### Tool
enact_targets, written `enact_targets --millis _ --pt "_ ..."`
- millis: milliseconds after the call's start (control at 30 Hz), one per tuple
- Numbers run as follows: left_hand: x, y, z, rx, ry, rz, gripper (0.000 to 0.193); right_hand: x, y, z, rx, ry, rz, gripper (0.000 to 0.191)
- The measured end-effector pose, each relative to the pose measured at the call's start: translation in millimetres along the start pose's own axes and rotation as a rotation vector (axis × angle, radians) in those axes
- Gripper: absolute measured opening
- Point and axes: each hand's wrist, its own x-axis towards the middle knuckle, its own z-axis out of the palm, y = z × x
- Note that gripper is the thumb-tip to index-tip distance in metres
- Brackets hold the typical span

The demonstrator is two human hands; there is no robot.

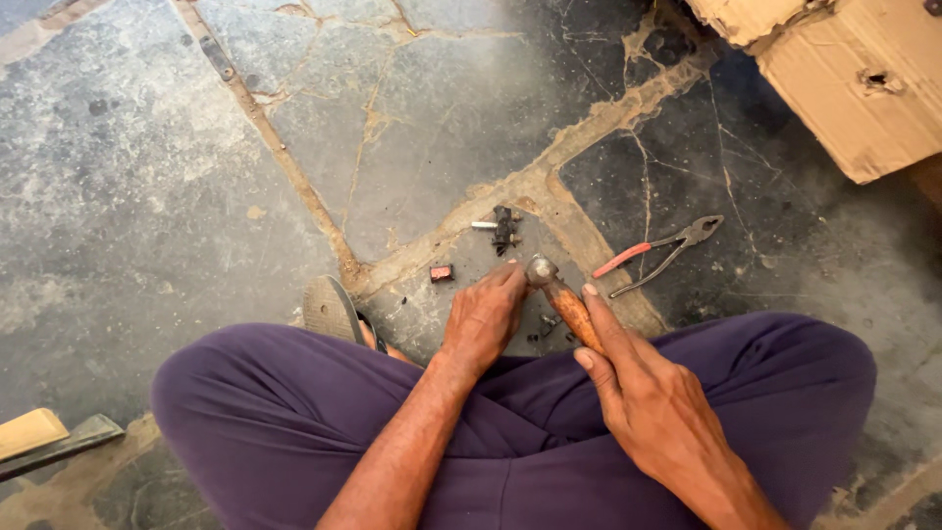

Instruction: The person sits on a tiled floor and uses a hammer to repeatedly strike small metal components, including a cylindrical piece and a ring, likely to dislodge or reshape them. The person also uses pliers to handle the parts during the process.

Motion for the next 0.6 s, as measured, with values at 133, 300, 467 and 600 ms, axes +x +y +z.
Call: enact_targets --millis 133,300,467,600 --pt "1 5 -5 -0.055 -0.01 -0.034 0.017 -7 -10 -16 -0.015 0.089 -0.003 0.065" --pt "5 4 -9 -0.029 0.111 0.098 0.011 -27 -17 -33 0.058 0.362 -0.111 0.057" --pt "6 1 -8 -0.09 0.102 0.048 0.013 -27 -7 -26 0.081 0.309 -0.108 0.057" --pt "4 2 -8 -0.089 0.085 0.031 0.014 -26 -2 -20 0.104 0.274 -0.029 0.059"
